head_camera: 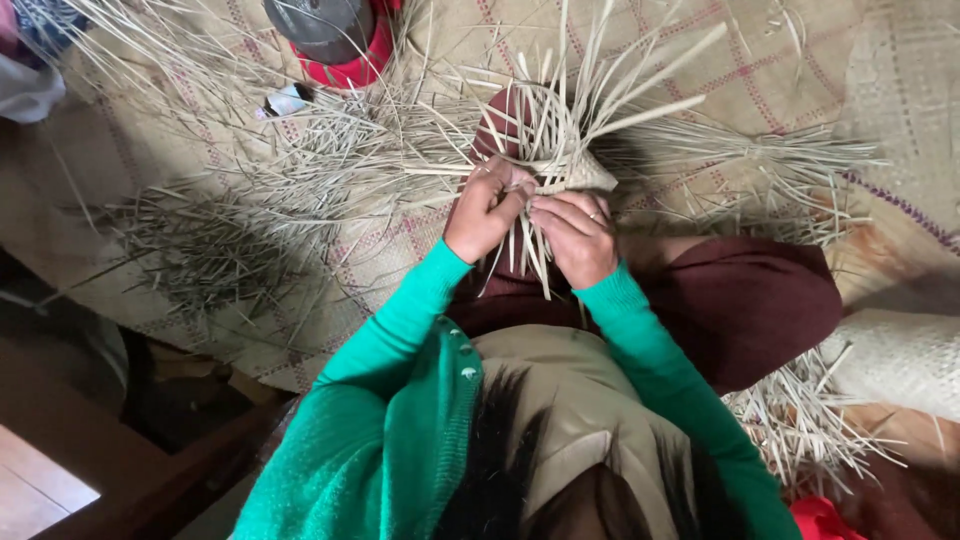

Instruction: Weaving natural fibers together to create a base for a basket or mat

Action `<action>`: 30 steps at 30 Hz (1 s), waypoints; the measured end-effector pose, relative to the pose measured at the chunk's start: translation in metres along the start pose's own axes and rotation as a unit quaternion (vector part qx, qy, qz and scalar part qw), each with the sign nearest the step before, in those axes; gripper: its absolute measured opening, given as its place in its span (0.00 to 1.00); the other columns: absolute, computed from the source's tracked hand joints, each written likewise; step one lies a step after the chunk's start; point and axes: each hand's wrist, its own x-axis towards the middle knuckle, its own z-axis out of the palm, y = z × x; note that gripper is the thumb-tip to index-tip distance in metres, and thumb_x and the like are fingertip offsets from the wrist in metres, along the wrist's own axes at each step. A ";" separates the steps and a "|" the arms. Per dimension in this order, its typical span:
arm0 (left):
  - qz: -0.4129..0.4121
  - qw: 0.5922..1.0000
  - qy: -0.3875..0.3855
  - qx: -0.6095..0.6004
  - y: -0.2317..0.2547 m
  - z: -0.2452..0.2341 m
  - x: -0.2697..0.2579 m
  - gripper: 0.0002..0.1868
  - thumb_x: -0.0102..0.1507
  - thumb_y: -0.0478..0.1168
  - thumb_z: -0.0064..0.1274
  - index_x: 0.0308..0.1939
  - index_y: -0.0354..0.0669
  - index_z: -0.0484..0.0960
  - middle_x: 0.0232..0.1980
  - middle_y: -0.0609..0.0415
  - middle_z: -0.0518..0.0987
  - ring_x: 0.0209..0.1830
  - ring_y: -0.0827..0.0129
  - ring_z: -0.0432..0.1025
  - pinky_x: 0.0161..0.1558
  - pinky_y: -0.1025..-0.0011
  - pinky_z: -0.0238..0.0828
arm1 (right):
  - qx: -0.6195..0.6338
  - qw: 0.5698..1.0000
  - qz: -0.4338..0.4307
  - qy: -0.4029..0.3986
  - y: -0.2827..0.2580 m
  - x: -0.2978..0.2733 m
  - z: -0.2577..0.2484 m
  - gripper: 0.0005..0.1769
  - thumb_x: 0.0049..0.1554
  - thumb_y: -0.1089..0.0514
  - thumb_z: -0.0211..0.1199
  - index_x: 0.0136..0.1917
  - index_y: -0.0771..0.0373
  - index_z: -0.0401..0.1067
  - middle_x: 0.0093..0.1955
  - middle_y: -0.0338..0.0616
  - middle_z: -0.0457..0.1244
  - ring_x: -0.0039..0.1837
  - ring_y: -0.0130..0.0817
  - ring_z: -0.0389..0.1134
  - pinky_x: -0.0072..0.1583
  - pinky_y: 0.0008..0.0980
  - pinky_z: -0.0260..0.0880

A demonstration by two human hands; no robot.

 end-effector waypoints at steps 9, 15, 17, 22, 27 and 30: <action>0.008 0.998 0.044 0.048 -0.008 0.009 -0.005 0.02 0.54 0.40 0.52 0.30 0.48 0.77 0.29 0.50 0.70 0.35 0.51 0.65 0.42 0.62 0.61 | 0.176 0.926 0.327 -0.064 -0.012 -0.003 -0.025 0.08 0.48 0.67 0.60 0.44 0.64 0.71 0.38 0.48 0.65 0.42 0.39 0.67 0.44 0.35 0.66; 0.081 0.996 0.022 0.028 0.021 0.018 0.001 0.01 0.56 0.34 0.49 0.29 0.43 0.75 0.29 0.48 0.68 0.34 0.49 0.64 0.41 0.60 0.62 | 0.238 0.859 0.449 -0.072 0.011 -0.036 -0.007 0.02 0.49 0.63 0.60 0.37 0.64 0.71 0.24 0.46 0.61 0.26 0.29 0.63 0.30 0.25 0.65; 0.103 0.994 0.024 0.010 0.018 0.020 0.003 0.01 0.56 0.35 0.49 0.29 0.44 0.75 0.30 0.48 0.68 0.34 0.48 0.64 0.41 0.59 0.61 | 0.329 0.806 0.493 0.010 0.022 -0.053 0.002 0.03 0.49 0.66 0.59 0.39 0.68 0.69 0.29 0.50 0.62 0.32 0.29 0.64 0.35 0.25 0.68; 0.129 0.992 0.000 0.003 -0.002 0.021 0.003 0.02 0.57 0.35 0.49 0.30 0.42 0.75 0.30 0.48 0.67 0.34 0.48 0.64 0.41 0.59 0.61 | 0.434 0.729 0.526 0.063 0.015 -0.039 -0.007 0.03 0.52 0.66 0.54 0.39 0.69 0.66 0.28 0.50 0.60 0.29 0.30 0.63 0.31 0.26 0.67; 0.180 0.981 -0.034 0.070 0.005 0.015 0.006 0.04 0.56 0.38 0.51 0.30 0.41 0.76 0.29 0.48 0.68 0.32 0.51 0.64 0.39 0.61 0.62 | 0.536 0.583 0.607 0.062 0.019 -0.022 -0.018 0.03 0.52 0.63 0.54 0.40 0.66 0.65 0.24 0.41 0.53 0.24 0.24 0.54 0.25 0.19 0.52; 0.166 0.983 -0.034 0.065 -0.002 0.013 0.009 0.03 0.57 0.38 0.50 0.31 0.45 0.78 0.30 0.51 0.69 0.32 0.54 0.65 0.39 0.64 0.63 | 0.536 0.593 0.594 0.092 0.002 -0.002 -0.024 0.08 0.52 0.62 0.55 0.44 0.70 0.65 0.25 0.40 0.53 0.26 0.21 0.53 0.27 0.16 0.50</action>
